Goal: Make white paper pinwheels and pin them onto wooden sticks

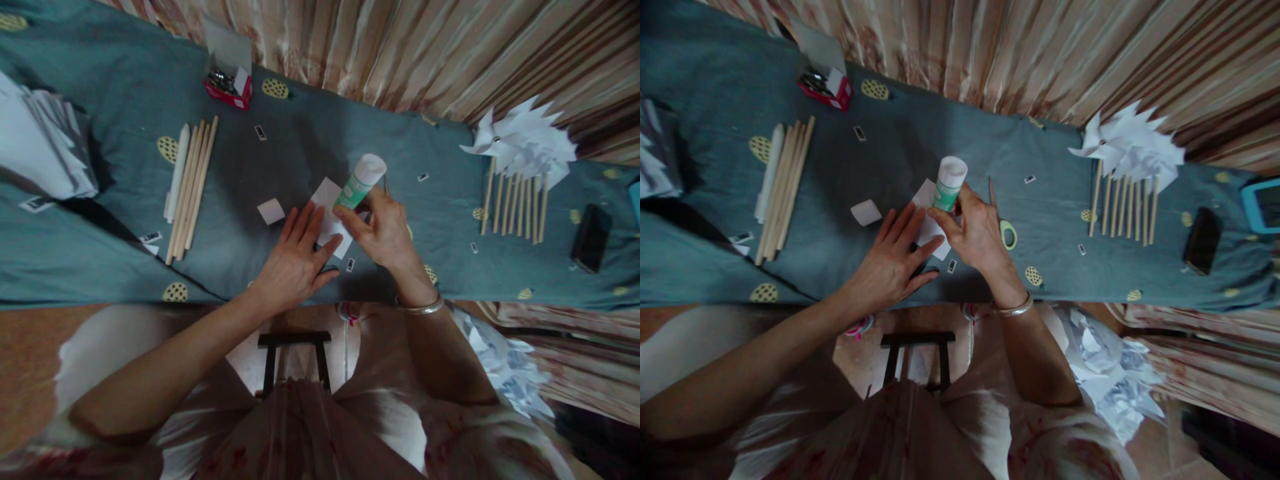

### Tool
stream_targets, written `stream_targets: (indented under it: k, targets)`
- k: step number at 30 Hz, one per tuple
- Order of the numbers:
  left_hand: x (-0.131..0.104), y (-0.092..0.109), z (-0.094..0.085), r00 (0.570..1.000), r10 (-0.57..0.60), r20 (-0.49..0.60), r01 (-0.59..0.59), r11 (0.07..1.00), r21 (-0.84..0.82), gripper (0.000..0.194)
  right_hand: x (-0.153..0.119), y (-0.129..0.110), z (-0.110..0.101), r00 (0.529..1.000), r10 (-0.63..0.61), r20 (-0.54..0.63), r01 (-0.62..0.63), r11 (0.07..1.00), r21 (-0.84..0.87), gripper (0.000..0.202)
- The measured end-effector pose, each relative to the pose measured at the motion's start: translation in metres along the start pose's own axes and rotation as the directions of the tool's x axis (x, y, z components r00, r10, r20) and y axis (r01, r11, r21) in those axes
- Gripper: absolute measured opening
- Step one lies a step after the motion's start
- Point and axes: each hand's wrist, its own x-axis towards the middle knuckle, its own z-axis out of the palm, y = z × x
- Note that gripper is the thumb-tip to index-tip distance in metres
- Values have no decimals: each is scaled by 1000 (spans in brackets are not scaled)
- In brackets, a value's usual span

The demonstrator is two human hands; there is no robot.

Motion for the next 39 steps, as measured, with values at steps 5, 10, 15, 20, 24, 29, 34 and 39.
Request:
stream_targets:
  k: [5,10,15,20,24,29,34,39]
  targets:
    - [0,0,0,1000,-3,3,3,1000,-7,55,3,-3,3,1000,-22,-5,22,1000,-4,23]
    - [0,-1,1,1000,1,-3,-1,1000,-12,54,3,-7,2,1000,-19,15,19,1000,-8,26]
    - [0,-1,1,1000,-3,5,3,1000,7,56,0,-9,1,998,26,59,-27,1000,11,24]
    - [-1,-1,2,1000,-1,-2,1,1000,-2,56,-4,-10,-3,998,24,50,-24,1000,-1,26]
    - [-1,-1,1,1000,-4,-3,4,1000,-1,54,-7,-6,-4,1000,10,16,-10,1000,-3,25]
    - [-2,-2,3,1000,-1,-13,1,1000,9,55,-10,4,-8,974,112,-195,-90,988,123,26]
    - [-2,-3,2,996,32,-79,-33,999,-13,57,-8,15,-17,871,318,-375,-63,828,558,27]
    - [-2,-17,-29,968,-6,-250,9,1000,11,59,-4,25,-20,841,507,-190,-114,508,854,29]
